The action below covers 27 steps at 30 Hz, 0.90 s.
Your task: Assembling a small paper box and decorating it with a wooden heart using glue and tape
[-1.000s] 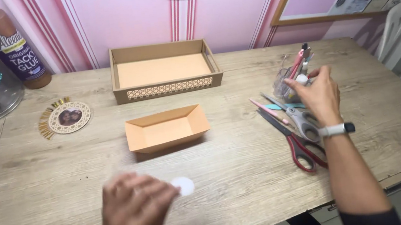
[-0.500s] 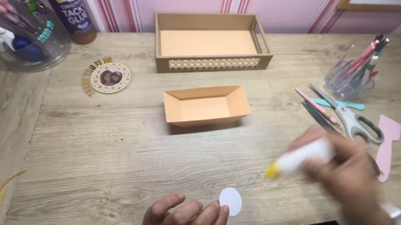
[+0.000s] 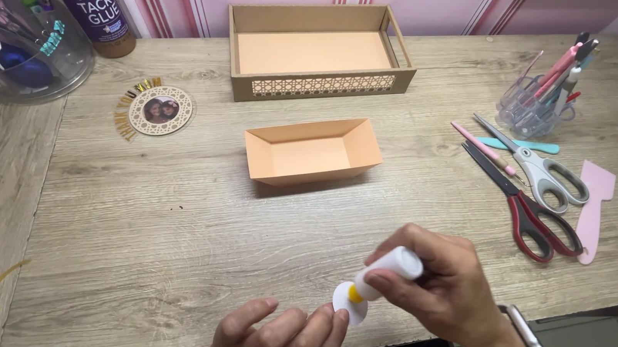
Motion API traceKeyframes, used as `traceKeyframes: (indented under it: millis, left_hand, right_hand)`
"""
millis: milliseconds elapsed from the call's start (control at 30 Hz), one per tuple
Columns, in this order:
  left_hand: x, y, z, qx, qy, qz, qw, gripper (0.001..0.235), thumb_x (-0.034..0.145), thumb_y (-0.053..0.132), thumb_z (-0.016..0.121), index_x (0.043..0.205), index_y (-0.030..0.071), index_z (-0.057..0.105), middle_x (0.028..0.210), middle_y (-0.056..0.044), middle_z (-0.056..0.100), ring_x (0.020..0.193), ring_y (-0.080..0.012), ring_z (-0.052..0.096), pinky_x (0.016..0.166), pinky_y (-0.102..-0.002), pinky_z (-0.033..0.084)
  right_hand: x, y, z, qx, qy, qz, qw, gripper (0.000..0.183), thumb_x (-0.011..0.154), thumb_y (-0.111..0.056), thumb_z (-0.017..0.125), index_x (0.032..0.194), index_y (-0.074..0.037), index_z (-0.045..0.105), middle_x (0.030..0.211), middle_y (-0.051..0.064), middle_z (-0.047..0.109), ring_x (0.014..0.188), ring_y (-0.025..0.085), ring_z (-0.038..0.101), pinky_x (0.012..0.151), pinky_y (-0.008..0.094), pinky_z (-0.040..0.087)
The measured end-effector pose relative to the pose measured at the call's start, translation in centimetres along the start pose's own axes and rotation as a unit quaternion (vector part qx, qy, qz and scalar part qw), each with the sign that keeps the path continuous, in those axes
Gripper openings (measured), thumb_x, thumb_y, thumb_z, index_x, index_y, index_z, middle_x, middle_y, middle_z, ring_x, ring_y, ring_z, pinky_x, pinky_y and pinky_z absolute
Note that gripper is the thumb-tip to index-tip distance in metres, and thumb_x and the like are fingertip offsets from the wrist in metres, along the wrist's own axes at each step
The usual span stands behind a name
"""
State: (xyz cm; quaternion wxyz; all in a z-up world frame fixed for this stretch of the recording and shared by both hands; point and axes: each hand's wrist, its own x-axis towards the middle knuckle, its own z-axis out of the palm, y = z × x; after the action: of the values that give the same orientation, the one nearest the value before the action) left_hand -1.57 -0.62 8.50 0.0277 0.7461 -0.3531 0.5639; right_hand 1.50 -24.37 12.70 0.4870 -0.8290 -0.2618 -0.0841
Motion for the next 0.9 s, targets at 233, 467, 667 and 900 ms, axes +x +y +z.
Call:
traceKeyframes:
  millis: [233,467,667,900]
  left_hand:
    - [-0.2,0.1,0.3,0.004,0.004,-0.001,1.0,0.009,0.104,0.03,0.061,0.109,0.034,0.067,0.101,0.024,0.064,0.087,0.0034,0.053,0.098,-0.024,0.037]
    - [-0.1,0.4,0.4,0.026,-0.006,0.001,1.0,0.008,0.103,0.034,0.064,0.111,0.035,0.065,0.102,0.025,0.062,0.089,0.0046,0.051,0.095,-0.023,0.036]
    - [-0.4,0.3,0.4,0.019,0.007,-0.015,1.0,0.01,0.102,0.031,0.061,0.109,0.035,0.067,0.101,0.025,0.063,0.087,0.0036,0.052,0.098,-0.025,0.037]
    - [-0.2,0.4,0.1,0.035,-0.018,-0.002,0.999,0.012,0.102,0.031,0.061,0.113,0.035,0.063,0.105,0.026,0.062,0.091,0.0045,0.051,0.097,-0.025,0.035]
  right_hand:
    - [-0.3,0.2,-0.6,-0.006,-0.001,0.019,1.0,0.019,0.087,-0.032,0.074,0.085,-0.013,0.074,0.07,-0.004,0.074,0.053,0.006,0.056,0.05,0.021,0.044]
    - [0.9,-0.5,-0.2,0.007,0.001,-0.016,1.0,0.021,0.088,-0.031,0.074,0.084,-0.011,0.072,0.064,-0.003,0.068,0.048,0.006,0.049,0.045,0.022,0.039]
    - [0.4,-0.1,-0.8,0.003,0.007,0.009,1.0,0.019,0.086,-0.029,0.074,0.078,-0.011,0.071,0.065,-0.004,0.073,0.05,0.005,0.054,0.047,0.02,0.043]
    - [1.2,-0.6,-0.2,0.03,0.012,-0.009,0.999,0.02,0.087,-0.028,0.075,0.082,-0.009,0.071,0.067,-0.002,0.071,0.049,0.005,0.05,0.045,0.021,0.041]
